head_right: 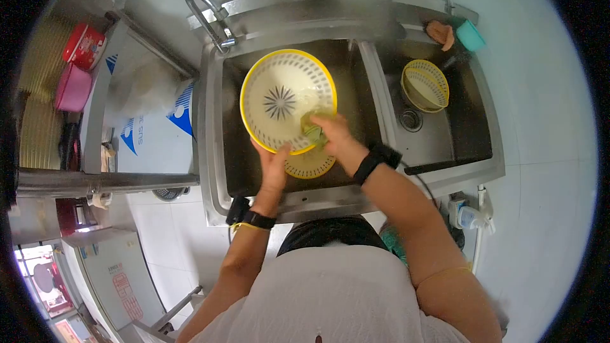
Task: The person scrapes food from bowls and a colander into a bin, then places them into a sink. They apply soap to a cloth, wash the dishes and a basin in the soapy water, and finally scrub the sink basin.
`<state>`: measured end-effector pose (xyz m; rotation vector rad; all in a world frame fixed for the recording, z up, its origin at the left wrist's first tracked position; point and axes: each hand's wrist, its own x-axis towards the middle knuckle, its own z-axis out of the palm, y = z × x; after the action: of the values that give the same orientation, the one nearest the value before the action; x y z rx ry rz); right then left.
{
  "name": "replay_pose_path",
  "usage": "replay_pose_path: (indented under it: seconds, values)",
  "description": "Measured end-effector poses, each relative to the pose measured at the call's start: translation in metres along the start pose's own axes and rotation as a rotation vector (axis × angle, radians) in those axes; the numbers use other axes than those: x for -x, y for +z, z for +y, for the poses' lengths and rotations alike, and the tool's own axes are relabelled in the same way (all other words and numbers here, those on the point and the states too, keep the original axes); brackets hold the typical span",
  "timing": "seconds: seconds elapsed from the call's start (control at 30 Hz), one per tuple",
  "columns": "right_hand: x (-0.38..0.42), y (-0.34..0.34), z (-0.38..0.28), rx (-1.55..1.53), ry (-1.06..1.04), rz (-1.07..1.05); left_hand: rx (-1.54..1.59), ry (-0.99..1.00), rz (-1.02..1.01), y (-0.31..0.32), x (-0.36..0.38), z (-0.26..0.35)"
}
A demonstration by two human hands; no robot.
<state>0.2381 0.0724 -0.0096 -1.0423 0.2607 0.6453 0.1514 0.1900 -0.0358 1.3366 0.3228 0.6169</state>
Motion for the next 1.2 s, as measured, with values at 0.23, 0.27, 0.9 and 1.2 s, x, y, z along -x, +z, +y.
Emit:
replay_pose_path:
  seconds: [0.23,0.27,0.9,1.2]
  values:
    - [-0.04,-0.002,-0.069,0.83,-0.398,-0.078,-0.141,-0.391,-0.123,-0.033,-0.051,0.041]
    - [-0.04,0.001,-0.069,0.802,-0.372,-0.099,-0.189,-0.443,-0.094,-0.034,-0.052,0.033]
    - [-0.005,0.002,-0.014,-0.005,-0.154,0.072,0.481,-0.706,-0.056,0.006,0.011,0.005]
    - [-0.015,-0.028,0.01,0.083,-0.312,0.186,-0.331,-0.218,0.09,-0.015,-0.01,0.004]
